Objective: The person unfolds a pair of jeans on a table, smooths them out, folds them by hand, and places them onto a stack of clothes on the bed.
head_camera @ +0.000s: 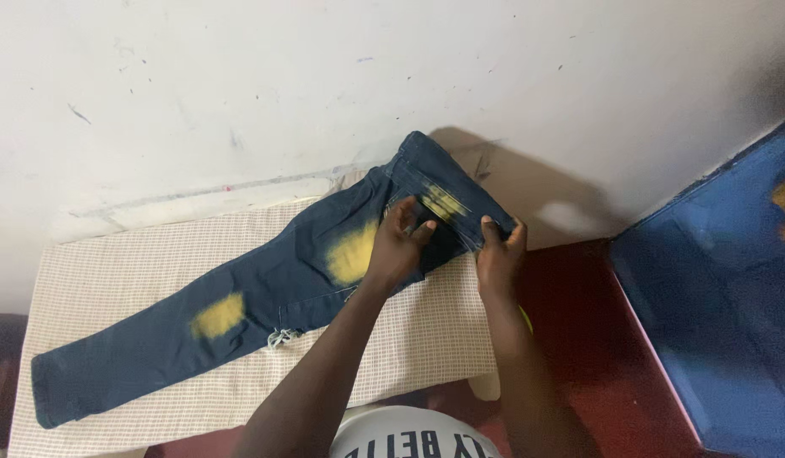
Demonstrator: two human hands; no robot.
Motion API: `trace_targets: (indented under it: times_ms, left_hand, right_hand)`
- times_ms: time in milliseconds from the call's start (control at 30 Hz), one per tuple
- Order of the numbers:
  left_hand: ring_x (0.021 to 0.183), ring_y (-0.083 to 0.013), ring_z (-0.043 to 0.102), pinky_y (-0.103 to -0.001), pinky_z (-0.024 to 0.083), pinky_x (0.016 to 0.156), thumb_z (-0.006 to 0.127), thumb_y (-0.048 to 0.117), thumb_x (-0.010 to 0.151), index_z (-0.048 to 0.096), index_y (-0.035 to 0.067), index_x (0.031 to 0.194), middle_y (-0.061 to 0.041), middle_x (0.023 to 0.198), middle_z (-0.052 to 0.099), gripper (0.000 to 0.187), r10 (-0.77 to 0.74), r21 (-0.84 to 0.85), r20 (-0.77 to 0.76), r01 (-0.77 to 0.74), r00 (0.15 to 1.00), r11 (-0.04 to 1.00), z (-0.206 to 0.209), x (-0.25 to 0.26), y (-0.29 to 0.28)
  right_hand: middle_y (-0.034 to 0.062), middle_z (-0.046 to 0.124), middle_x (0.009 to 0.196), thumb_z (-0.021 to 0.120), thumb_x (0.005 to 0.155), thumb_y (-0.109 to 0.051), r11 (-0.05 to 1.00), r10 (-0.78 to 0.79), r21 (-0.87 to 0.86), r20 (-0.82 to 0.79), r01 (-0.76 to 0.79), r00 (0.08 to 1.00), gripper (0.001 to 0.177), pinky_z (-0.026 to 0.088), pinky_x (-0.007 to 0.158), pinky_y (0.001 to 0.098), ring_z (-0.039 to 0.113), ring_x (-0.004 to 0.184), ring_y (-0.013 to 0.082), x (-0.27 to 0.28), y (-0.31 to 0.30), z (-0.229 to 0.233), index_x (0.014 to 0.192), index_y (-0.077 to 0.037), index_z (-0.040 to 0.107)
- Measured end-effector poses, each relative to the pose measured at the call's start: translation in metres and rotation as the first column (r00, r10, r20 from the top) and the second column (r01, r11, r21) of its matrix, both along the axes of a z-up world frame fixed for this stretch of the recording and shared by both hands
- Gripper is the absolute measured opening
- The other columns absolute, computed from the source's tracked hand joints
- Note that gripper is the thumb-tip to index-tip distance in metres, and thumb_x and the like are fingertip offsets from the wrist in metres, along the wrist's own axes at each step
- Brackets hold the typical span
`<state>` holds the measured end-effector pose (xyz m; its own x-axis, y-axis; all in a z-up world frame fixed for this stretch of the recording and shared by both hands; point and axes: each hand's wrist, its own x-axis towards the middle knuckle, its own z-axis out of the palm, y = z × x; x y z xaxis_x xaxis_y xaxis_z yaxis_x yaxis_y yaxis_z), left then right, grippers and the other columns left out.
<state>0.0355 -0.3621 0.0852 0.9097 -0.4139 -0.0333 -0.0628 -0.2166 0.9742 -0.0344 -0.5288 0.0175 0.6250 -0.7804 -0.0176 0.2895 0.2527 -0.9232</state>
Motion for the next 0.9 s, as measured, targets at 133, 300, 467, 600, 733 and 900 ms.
trace_targets:
  times_ms: [133,300,467,600,733,900]
  left_hand:
    - [0.142,-0.0325,0.050,-0.043,0.043,0.114,0.070,0.031,0.094,0.041,0.004,0.152,-0.020,0.152,0.051,0.070,-0.035,0.052,-0.014,0.035,0.999,0.998,0.005,0.001,0.001]
    - [0.145,-0.0330,0.046,-0.044,0.042,0.115,0.069,0.030,0.095,0.041,0.004,0.152,-0.019,0.157,0.047,0.068,-0.034,0.035,-0.028,0.035,0.999,0.999,0.001,0.005,0.000]
    - [0.146,-0.0332,0.043,-0.043,0.042,0.116,0.068,0.028,0.096,0.039,0.003,0.153,-0.021,0.158,0.044,0.069,-0.040,-0.022,-0.031,0.039,0.999,0.999,-0.012,0.009,0.000]
    - [0.143,-0.0321,0.048,-0.042,0.044,0.114,0.068,0.028,0.095,0.040,0.002,0.152,-0.021,0.156,0.047,0.068,-0.031,0.000,-0.040,0.031,0.999,1.000,-0.009,0.006,0.009]
    - [0.139,-0.0307,0.054,-0.042,0.046,0.112,0.068,0.029,0.094,0.044,0.003,0.151,-0.020,0.151,0.053,0.067,-0.011,0.022,-0.066,0.012,0.998,1.000,-0.001,0.004,0.018]
    - [0.136,-0.0307,0.058,-0.039,0.046,0.111,0.066,0.029,0.096,0.043,0.003,0.152,-0.023,0.145,0.059,0.066,-0.026,0.077,-0.113,0.034,0.993,0.996,-0.018,-0.002,0.017]
  right_hand:
    - [0.0204,0.056,0.125,0.066,0.102,-0.025,0.992,-0.102,-0.097,-0.298,0.077,0.949,0.053,0.051,0.101,0.0406,0.062,0.117,0.0262,0.004,-0.009,0.000,0.140,-0.001,0.038]
    - [0.0180,0.058,0.125,0.059,0.100,-0.026,0.987,-0.096,0.095,-0.318,0.132,0.943,0.047,0.051,0.100,0.0430,0.062,0.116,0.0265,0.004,-0.008,0.017,0.136,-0.003,0.039]
    - [0.0146,0.057,0.127,0.058,0.103,-0.027,0.962,-0.087,0.224,-0.303,0.159,0.949,0.045,0.050,0.092,0.0475,0.060,0.110,0.0254,0.007,-0.017,0.007,0.139,-0.006,0.042]
    - [0.0219,0.054,0.131,0.054,0.107,-0.034,0.877,-0.057,0.463,-0.161,0.127,0.985,0.048,0.052,0.101,0.0489,0.044,0.100,0.0255,0.004,-0.026,-0.012,0.147,-0.007,0.047]
    - [0.0208,0.046,0.145,0.047,0.105,-0.034,0.864,-0.105,0.474,-0.165,0.172,0.981,0.050,0.050,0.108,0.0492,0.050,0.133,0.0357,0.003,-0.022,-0.010,0.147,-0.009,0.037]
    - [0.0205,0.042,0.142,0.047,0.107,-0.032,0.869,-0.169,0.449,-0.129,0.210,0.977,0.051,0.050,0.110,0.0470,0.048,0.134,0.0348,-0.009,-0.011,-0.009,0.148,-0.012,0.024]
